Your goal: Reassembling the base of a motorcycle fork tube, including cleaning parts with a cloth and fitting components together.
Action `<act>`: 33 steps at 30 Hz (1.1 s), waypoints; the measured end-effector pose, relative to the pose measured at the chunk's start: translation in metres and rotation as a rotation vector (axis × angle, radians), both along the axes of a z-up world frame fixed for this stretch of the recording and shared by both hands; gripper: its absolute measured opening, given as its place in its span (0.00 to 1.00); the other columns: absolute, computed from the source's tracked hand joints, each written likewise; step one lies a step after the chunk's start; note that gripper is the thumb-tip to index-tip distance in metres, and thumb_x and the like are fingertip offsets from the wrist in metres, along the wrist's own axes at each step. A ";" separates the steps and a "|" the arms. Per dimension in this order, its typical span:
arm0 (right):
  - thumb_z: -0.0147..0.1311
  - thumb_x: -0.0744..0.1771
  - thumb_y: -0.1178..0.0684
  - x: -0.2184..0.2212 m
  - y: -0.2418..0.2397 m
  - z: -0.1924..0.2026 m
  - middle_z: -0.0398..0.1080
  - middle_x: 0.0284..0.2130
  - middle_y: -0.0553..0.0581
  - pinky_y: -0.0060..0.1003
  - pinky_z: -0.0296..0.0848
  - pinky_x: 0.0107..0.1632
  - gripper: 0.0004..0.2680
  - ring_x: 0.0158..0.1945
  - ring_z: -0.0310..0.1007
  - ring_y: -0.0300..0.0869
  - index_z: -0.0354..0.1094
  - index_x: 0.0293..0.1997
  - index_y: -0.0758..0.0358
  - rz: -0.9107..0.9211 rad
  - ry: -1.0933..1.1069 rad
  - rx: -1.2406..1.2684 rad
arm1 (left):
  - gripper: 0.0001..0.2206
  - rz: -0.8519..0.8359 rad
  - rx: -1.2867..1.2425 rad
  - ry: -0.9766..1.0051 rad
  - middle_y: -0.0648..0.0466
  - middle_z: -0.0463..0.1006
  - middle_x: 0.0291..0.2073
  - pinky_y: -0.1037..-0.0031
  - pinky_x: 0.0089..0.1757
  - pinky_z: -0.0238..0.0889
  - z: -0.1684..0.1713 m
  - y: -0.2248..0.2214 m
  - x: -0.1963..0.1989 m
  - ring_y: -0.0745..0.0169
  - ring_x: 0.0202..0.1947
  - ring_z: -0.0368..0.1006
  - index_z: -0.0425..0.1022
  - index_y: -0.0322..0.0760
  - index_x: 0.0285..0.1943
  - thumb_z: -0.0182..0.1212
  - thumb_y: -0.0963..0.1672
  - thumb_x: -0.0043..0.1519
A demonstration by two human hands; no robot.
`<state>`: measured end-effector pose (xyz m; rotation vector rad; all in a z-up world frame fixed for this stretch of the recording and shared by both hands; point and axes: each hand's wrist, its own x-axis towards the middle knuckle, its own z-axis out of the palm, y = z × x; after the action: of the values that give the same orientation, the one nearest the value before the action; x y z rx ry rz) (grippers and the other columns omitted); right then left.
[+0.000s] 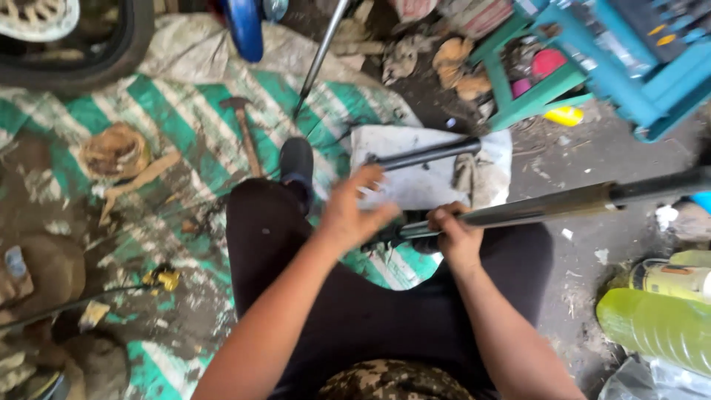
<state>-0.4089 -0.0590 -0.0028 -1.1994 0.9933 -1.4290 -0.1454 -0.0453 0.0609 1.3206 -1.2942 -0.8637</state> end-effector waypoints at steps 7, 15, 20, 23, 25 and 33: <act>0.69 0.69 0.54 -0.014 -0.003 0.023 0.77 0.27 0.62 0.40 0.77 0.42 0.09 0.30 0.77 0.45 0.73 0.34 0.64 0.111 0.253 0.004 | 0.48 -0.351 -0.234 -0.070 0.44 0.82 0.59 0.56 0.63 0.72 0.030 -0.002 -0.086 0.41 0.62 0.80 0.73 0.36 0.72 0.88 0.56 0.43; 0.72 0.62 0.55 0.000 -0.013 0.079 0.76 0.46 0.61 0.42 0.76 0.54 0.17 0.47 0.77 0.48 0.69 0.54 0.63 0.404 0.444 -0.019 | 0.21 -0.372 -0.242 -0.071 0.50 0.84 0.43 0.58 0.50 0.79 0.070 -0.024 -0.061 0.41 0.47 0.85 0.82 0.35 0.46 0.83 0.52 0.57; 0.74 0.59 0.56 0.019 -0.036 0.113 0.75 0.57 0.61 0.43 0.75 0.62 0.28 0.58 0.77 0.50 0.67 0.66 0.63 0.599 0.583 -0.023 | 0.12 -0.388 -0.348 -0.059 0.56 0.90 0.46 0.62 0.53 0.77 0.068 -0.035 -0.035 0.50 0.49 0.86 0.88 0.42 0.48 0.79 0.49 0.63; 0.75 0.56 0.57 0.031 -0.053 0.118 0.75 0.64 0.61 0.44 0.75 0.67 0.35 0.64 0.77 0.51 0.66 0.73 0.62 0.711 0.660 -0.011 | 0.08 -0.340 -0.121 0.082 0.59 0.79 0.27 0.71 0.32 0.67 0.032 -0.033 -0.012 0.65 0.25 0.71 0.82 0.35 0.40 0.77 0.41 0.57; 0.71 0.59 0.53 -0.003 -0.093 0.096 0.79 0.59 0.61 0.43 0.79 0.62 0.29 0.58 0.81 0.50 0.69 0.70 0.64 0.596 0.763 0.067 | 0.06 -0.287 -0.037 0.170 0.56 0.80 0.24 0.72 0.30 0.68 0.019 -0.034 0.003 0.64 0.22 0.73 0.82 0.33 0.36 0.74 0.40 0.56; 0.67 0.65 0.56 -0.085 -0.302 0.108 0.85 0.39 0.57 0.44 0.80 0.41 0.09 0.33 0.82 0.49 0.84 0.50 0.63 -0.142 1.216 -0.129 | 0.10 -0.086 0.208 0.439 0.51 0.80 0.28 0.69 0.30 0.69 -0.065 -0.026 0.038 0.59 0.23 0.72 0.80 0.32 0.43 0.70 0.37 0.53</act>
<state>-0.4937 -0.3615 0.1055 -2.1940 1.8096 -0.7576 -0.1078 -0.0717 -0.0042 1.1524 -0.9387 -1.2942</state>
